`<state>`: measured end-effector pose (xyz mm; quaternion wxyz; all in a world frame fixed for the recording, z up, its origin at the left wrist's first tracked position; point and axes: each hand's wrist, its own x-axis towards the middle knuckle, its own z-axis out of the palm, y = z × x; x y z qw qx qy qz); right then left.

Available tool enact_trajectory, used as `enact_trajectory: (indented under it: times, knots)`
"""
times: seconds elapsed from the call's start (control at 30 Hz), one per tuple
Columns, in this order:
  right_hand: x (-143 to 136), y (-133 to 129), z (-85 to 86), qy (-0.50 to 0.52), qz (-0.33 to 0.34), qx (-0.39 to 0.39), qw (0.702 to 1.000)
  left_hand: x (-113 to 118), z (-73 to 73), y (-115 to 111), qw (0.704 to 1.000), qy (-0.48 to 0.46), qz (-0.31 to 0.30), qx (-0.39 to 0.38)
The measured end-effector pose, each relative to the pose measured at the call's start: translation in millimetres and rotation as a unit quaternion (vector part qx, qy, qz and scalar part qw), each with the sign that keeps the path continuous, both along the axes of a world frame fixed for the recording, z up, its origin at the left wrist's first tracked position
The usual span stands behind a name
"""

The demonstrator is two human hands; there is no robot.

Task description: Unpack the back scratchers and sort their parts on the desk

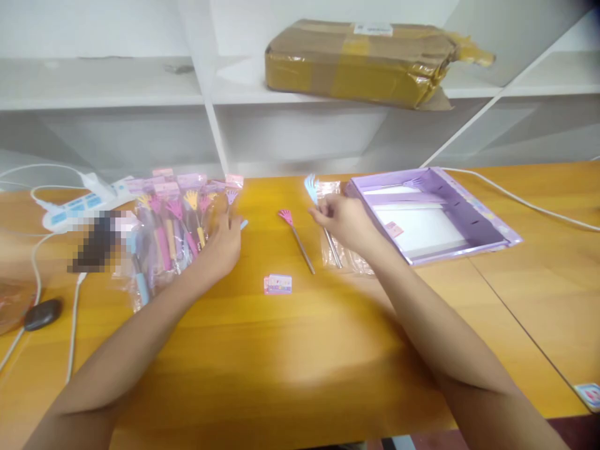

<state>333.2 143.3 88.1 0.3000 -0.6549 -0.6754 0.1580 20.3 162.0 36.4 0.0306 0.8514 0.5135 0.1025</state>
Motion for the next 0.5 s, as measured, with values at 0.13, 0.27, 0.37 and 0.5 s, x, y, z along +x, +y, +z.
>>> enact_trajectory:
  times: [0.13,0.27,0.37,0.5]
  knots:
    - [-7,12,-29.1,-0.12,0.024,-0.062,0.991,3,-6.4,-3,0.999,0.031,-0.007,0.018]
    - [-12,13,-43.0,-0.159,0.061,-0.091,0.981,10,-7.1,-7,1.0,0.011,-0.018,0.006]
    - [-14,11,-44.2,-0.159,0.06,-0.093,0.981,12,-7.5,-9,1.0,0.011,-0.024,0.002]
    - [-17,9,-42.3,-0.114,0.055,-0.086,0.988,13,-8.6,-11,0.999,0.014,-0.034,0.008]
